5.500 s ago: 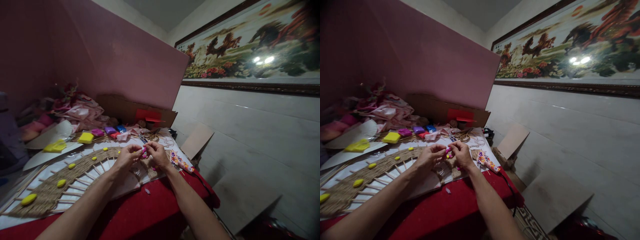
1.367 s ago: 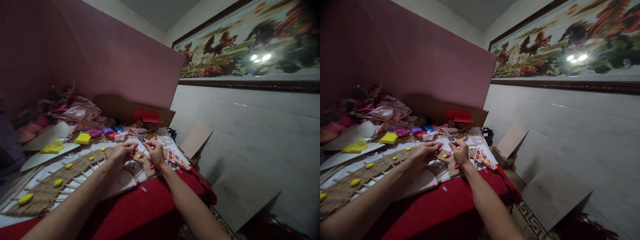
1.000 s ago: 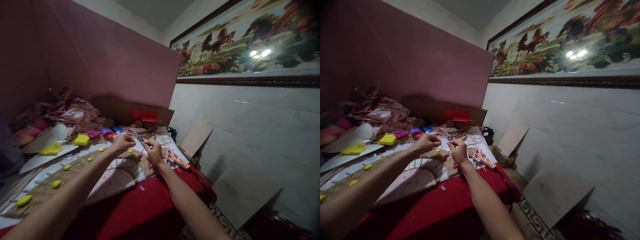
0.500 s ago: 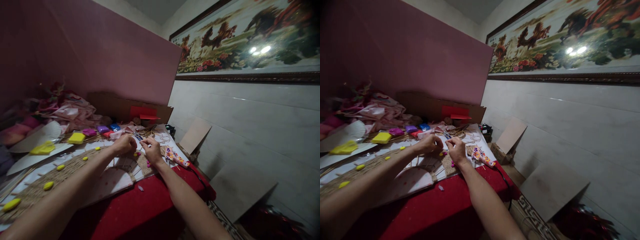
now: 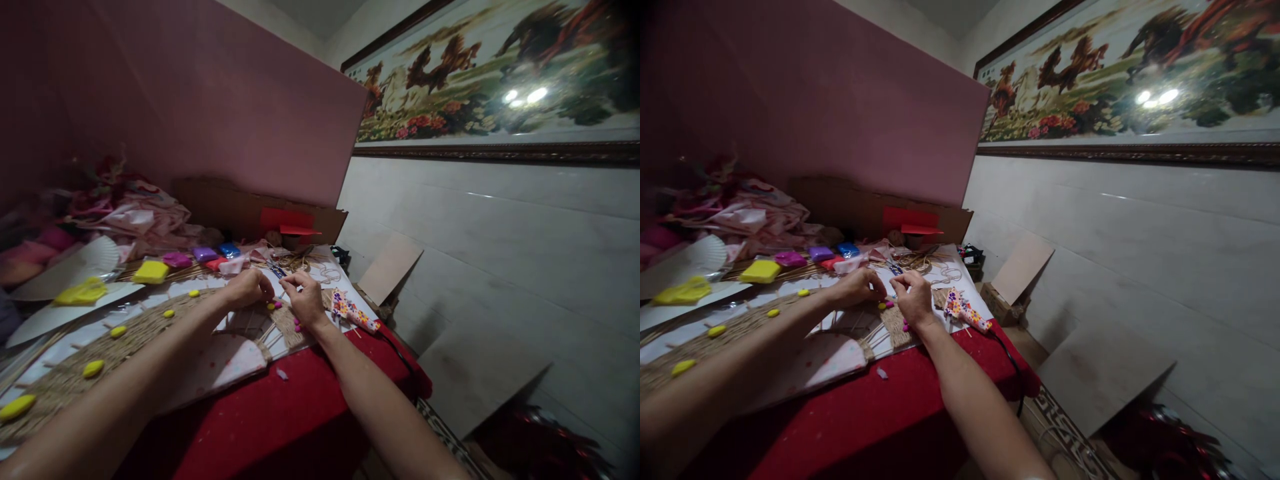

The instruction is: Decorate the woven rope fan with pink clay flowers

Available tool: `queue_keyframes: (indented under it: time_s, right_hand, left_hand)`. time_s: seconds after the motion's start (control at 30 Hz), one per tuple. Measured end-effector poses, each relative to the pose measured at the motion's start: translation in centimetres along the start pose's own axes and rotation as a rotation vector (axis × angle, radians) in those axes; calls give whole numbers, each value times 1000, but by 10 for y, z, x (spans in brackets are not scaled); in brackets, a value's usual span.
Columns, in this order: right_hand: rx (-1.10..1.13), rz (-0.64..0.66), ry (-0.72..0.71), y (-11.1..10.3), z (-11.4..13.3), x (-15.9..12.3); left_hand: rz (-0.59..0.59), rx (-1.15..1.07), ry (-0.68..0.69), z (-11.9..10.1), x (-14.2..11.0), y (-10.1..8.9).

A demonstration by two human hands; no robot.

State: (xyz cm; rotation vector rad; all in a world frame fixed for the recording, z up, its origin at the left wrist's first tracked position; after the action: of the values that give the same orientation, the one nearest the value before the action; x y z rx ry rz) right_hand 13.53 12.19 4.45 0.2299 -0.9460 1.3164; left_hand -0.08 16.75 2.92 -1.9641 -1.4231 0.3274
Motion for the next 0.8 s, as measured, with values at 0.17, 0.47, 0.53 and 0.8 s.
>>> queue_keyframes:
  time_s: [0.17, 0.47, 0.53, 0.8]
  right_hand:
    - [-4, 1, -1, -1, 1, 0]
    - [2, -4, -5, -1, 1, -1]
    - [4, -5, -10, -1, 2, -1]
    - [0, -10, -21, -1, 3, -1]
  left_hand:
    - [19, -11, 12, -1, 2, 2]
    - [39, 8, 24, 1, 4, 6]
    - [39, 4, 32, 2, 5, 8]
    - [37, 10, 48, 7, 6, 13]
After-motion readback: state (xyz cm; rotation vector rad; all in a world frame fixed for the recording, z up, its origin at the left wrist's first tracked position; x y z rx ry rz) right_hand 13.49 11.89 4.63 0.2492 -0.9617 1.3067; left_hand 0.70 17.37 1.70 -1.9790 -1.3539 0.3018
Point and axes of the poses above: each hand's wrist, its own x-axis towards the middle knuckle, its own y-axis out of the palm, z = x × y, the point moved 7 cm from there along x, towards the middle knuckle, and after that the axes turned 3 degrees about -x, right-handed, at the moved point
